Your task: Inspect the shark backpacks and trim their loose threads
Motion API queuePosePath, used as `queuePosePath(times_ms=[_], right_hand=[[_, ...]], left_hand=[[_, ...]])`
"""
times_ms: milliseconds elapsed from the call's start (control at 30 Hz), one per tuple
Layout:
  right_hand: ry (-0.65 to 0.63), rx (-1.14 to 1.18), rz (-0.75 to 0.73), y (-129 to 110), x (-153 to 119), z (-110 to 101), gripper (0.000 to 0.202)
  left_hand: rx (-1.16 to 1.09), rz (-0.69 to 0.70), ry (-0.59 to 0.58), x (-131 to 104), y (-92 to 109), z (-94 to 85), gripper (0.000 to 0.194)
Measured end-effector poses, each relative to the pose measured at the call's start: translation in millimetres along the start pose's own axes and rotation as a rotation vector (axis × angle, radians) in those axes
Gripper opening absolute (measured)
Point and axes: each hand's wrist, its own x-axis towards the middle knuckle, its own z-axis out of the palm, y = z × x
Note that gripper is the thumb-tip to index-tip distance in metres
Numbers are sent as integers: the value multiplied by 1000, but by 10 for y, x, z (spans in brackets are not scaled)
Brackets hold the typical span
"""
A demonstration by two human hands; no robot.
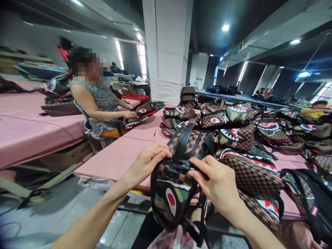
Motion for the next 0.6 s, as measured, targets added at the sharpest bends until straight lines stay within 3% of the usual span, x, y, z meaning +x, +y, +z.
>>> queuePosePath(times_ms=[200,600], right_hand=[[55,-85,-1,-24,1,9,17],[180,-262,-125,-156,76,69,16]], left_hand=[[30,0,-32,-26,21,4,12],[-64,-10,-48,-34,-25,21,15]])
